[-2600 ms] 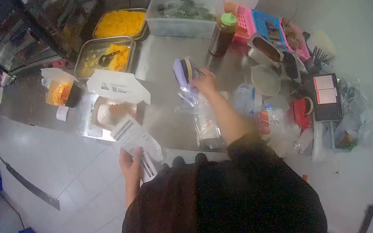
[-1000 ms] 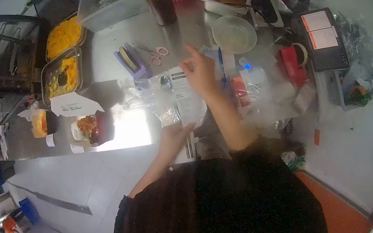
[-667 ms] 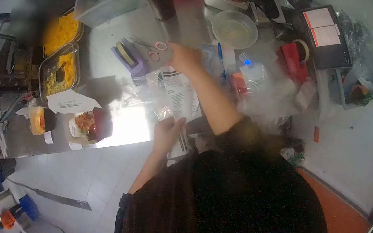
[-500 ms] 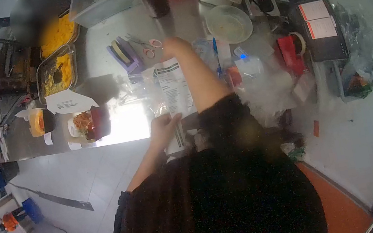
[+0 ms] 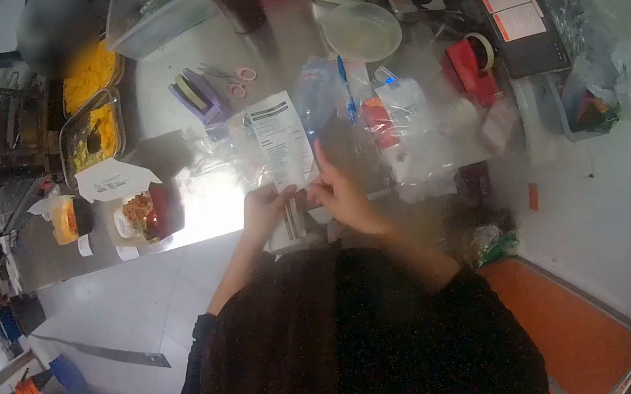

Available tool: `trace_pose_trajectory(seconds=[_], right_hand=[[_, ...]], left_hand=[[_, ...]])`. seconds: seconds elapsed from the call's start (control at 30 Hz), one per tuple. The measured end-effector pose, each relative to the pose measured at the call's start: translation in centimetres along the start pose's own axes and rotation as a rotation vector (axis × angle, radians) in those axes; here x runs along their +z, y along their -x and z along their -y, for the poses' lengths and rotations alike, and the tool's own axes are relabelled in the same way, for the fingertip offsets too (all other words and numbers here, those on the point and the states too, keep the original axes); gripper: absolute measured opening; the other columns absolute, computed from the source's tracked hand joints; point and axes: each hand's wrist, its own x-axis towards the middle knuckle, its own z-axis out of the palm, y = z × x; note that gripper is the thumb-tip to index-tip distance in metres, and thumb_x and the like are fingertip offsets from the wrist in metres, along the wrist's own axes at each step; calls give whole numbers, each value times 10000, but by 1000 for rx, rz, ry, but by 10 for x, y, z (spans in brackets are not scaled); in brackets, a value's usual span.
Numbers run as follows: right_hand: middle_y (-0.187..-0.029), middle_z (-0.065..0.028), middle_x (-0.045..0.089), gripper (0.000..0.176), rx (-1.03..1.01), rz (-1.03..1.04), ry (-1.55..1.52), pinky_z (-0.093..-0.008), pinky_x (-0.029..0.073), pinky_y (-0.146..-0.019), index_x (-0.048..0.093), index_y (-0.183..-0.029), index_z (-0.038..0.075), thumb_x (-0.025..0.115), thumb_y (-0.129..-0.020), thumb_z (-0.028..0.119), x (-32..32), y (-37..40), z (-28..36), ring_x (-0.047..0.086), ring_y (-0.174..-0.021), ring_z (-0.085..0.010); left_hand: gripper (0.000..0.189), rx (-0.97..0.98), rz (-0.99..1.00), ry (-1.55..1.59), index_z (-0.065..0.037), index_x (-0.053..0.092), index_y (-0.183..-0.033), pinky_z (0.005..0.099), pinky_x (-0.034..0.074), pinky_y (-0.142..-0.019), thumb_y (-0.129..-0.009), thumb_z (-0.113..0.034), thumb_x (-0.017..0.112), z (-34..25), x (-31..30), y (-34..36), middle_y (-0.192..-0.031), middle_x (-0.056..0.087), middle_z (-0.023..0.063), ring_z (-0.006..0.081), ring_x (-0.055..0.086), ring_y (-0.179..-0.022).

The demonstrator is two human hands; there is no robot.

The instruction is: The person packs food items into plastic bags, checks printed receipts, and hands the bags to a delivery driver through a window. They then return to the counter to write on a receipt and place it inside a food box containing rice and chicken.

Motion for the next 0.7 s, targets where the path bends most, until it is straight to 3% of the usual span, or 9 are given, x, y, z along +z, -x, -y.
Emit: trace_pose_trajectory(seconds=[0.1,0.37,0.6,0.7], right_hand=[[-684,-4,563,722,-54,-53,181,-208,423,-593,144,-1442,125,555,-858,18,-2,-10,-13,497,-594,-63],[-650,-49,571,704,-339,-4,404,-263,435,-578,226,-1411,94,620,-828,77,-14,-19,-57,554,-593,-147],[-595,-81,506,666,-194,-17,664,-338,410,-526,297,-1377,61,644,-812,117,-23,-20,-52,495,-524,-208],[-560,-56,510,636,-138,-105,582,-343,394,-502,363,-1337,82,665,-777,107,-23,-16,-39,497,-489,-207]], left_hand=[[244,-23,2,29,27,676,-798,206,415,-515,-846,-211,644,-2,1,1,-676,653,38,40,529,-567],[235,56,17,-61,2,689,-789,218,427,-537,-853,-217,631,8,2,-1,-688,658,39,47,538,-580],[238,117,22,-88,13,681,-795,228,437,-564,-857,-209,620,18,1,0,-682,656,43,62,554,-607],[223,35,18,-126,18,669,-837,228,449,-592,-864,-194,604,4,-7,14,-703,660,52,74,578,-653]])
